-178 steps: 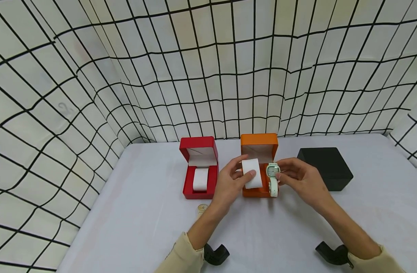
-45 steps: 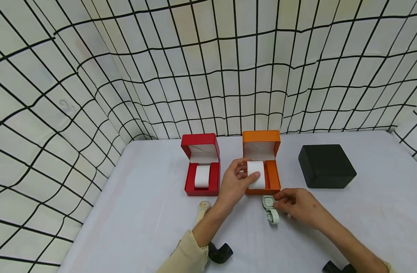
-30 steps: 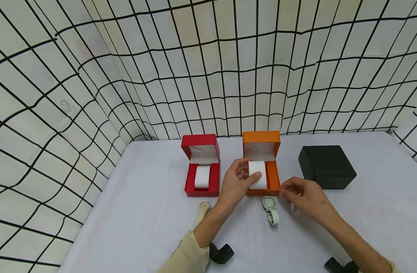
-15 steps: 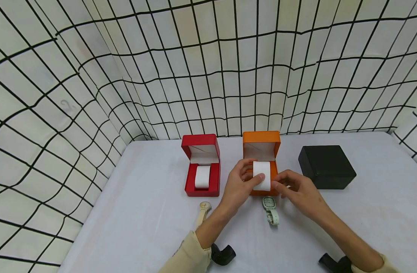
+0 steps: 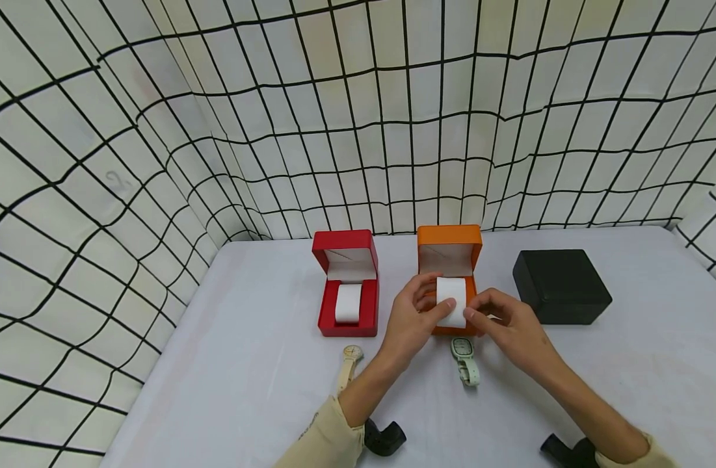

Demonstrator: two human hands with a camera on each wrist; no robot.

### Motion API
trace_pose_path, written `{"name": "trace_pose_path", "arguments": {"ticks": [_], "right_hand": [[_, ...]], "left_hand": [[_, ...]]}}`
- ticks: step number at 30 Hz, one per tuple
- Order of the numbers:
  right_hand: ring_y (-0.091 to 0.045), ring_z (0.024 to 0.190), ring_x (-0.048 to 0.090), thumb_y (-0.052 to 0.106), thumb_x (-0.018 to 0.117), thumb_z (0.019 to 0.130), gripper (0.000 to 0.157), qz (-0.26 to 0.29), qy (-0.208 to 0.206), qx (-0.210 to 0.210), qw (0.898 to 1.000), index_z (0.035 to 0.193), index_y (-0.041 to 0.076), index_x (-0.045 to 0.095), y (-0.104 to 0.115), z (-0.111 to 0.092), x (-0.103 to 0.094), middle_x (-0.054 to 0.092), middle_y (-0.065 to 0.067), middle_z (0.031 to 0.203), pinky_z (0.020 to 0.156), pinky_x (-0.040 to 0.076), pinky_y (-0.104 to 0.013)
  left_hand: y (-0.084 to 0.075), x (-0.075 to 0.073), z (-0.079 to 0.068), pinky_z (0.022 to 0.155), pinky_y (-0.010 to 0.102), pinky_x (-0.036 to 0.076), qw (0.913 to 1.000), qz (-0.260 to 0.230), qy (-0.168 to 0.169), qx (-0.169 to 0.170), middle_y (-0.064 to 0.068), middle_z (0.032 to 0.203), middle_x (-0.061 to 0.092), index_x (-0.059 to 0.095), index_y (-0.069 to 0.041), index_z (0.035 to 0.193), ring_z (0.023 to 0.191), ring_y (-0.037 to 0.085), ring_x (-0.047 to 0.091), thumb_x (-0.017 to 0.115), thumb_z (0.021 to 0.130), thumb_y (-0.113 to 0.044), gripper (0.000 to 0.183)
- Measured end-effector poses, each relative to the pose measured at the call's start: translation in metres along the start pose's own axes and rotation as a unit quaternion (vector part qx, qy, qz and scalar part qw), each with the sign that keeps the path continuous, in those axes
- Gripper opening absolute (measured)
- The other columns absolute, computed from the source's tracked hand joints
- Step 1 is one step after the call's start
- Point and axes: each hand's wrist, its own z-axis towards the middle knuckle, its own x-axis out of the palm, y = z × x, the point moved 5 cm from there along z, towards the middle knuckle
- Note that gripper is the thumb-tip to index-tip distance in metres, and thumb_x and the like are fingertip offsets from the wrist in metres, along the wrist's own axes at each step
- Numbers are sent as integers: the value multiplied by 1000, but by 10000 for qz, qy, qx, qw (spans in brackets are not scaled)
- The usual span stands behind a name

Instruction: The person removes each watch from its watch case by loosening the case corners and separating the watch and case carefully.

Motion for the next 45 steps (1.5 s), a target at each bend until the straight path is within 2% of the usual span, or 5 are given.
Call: {"name": "trace_pose_path", "arguments": {"ticks": [10, 16, 32, 39, 45], "right_hand": [[-14, 99, 66, 29, 68, 102, 18, -380, -200, 152, 9990, 103, 12, 72, -2, 3, -1, 71, -4, 104, 89, 52, -14], [-12, 90, 67, 26, 67, 102, 16, -309, -289, 156, 9990, 102, 11, 73, -4, 4, -2, 70, -4, 102, 79, 54, -19], [-12, 90, 67, 25, 66, 103, 18, -247, -376, 221, 9987, 104, 8, 72, -8, 9, -2, 72, -8, 103, 77, 54, -20], [-10, 87, 65, 24, 65, 104, 21, 61, -242, 236, 9994, 110, 3, 65, -10, 12, 1, 69, -13, 104, 77, 56, -21], [-10, 99, 61, 17, 63, 104, 31, 153, -174, 15, 9997, 131, 3, 57, -9, 14, 5, 63, -14, 114, 84, 54, -12]], "left_hand": [[1, 0, -2, 99, 31, 59, 10000, 54, 18, 0, 5, 147, 61, 56, -15, 149, 120, 19, 68, 69, 99, -19, 52], [-1, -1, -4, 106, 40, 57, 9996, 273, -90, -6, 3, 152, 56, 54, -18, 150, 128, 24, 65, 71, 98, -21, 54], [-4, 0, -8, 92, 27, 62, 9937, 992, -301, 422, 9, 142, 59, 58, -11, 146, 111, 22, 70, 78, 93, -13, 57], [-5, 1, -7, 95, 27, 60, 9853, 1518, -324, 719, 10, 142, 61, 58, -9, 147, 120, 26, 66, 80, 91, -9, 60], [-4, 2, -6, 97, 34, 60, 9818, 1731, -407, 673, 11, 143, 62, 58, -7, 147, 127, 28, 64, 79, 91, -6, 60]]}}
